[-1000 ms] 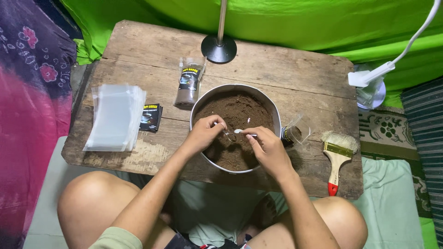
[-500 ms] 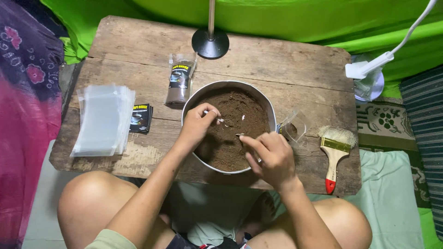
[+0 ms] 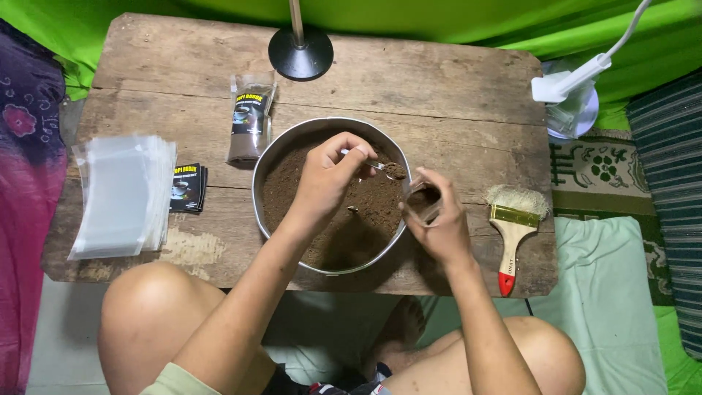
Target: Planting small white seeds into a bowl of soil by hand
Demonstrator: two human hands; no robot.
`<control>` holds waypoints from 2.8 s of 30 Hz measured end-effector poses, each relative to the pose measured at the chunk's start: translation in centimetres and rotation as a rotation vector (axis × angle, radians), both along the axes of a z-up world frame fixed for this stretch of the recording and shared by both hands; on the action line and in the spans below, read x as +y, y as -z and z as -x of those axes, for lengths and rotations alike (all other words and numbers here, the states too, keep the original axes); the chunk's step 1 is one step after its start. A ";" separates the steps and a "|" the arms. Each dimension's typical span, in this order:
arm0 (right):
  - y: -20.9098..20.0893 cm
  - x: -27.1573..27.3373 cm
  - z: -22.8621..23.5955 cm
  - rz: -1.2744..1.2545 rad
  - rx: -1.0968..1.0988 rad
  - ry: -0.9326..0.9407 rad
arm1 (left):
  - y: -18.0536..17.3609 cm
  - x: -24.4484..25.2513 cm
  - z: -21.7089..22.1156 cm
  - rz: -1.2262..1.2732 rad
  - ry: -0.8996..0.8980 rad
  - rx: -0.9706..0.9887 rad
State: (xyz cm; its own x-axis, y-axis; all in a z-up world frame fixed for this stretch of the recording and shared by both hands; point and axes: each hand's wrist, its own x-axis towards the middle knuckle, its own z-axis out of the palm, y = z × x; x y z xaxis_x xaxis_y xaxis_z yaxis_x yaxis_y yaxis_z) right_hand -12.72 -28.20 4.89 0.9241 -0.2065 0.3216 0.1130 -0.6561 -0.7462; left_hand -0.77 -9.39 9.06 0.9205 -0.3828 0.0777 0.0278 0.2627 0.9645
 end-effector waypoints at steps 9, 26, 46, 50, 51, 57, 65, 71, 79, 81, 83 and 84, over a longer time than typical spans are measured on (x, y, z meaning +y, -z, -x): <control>2.6 -0.6 -0.4 0.099 -0.042 0.030 | 0.3 -1.2 3.4 -0.551 0.167 -0.852; -0.2 0.0 0.4 -0.337 -0.210 -0.008 | -0.8 3.6 2.1 -0.382 -0.025 -0.592; -7.3 0.7 2.9 0.107 -0.221 -0.014 | 9.9 12.6 1.6 -1.171 -0.039 -1.212; -7.1 3.5 2.9 0.369 -0.360 -0.031 | 9.5 12.5 1.9 -1.151 -0.033 -1.187; -6.4 4.1 2.8 0.402 -0.372 -0.087 | 10.0 12.6 1.8 -1.137 -0.047 -1.195; -3.6 7.6 -0.3 0.457 0.015 -0.101 | 9.4 11.7 1.0 -1.134 -0.062 -1.126; 2.8 7.3 -5.2 0.336 0.335 -0.059 | 10.4 7.8 1.1 -1.107 -0.044 -1.144; 2.4 6.6 -7.9 0.363 0.018 -0.060 | 10.1 8.1 -3.6 -1.163 -0.180 -1.100; 4.0 6.2 -8.9 0.471 0.101 -0.047 | 9.0 8.2 -4.3 -1.124 -0.154 -0.979; 4.5 6.5 -8.5 0.459 0.110 -0.071 | 8.9 7.8 -3.7 -1.098 -0.083 -0.877; 4.2 6.9 -8.0 0.456 0.107 -0.100 | 8.6 7.7 -3.3 -1.090 -0.045 -0.848; 4.0 7.1 -8.1 0.452 0.097 -0.125 | 8.2 7.7 -3.4 -1.083 -0.008 -0.826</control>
State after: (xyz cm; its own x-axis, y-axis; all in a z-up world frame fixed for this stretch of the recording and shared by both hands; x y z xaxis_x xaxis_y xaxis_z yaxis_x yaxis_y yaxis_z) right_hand -4.65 -21.07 0.94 0.9632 0.0483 0.2644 0.1552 -0.9030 -0.4006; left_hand 2.64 -1.72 0.85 0.7548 -0.5984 0.2686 -0.6509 -0.6326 0.4197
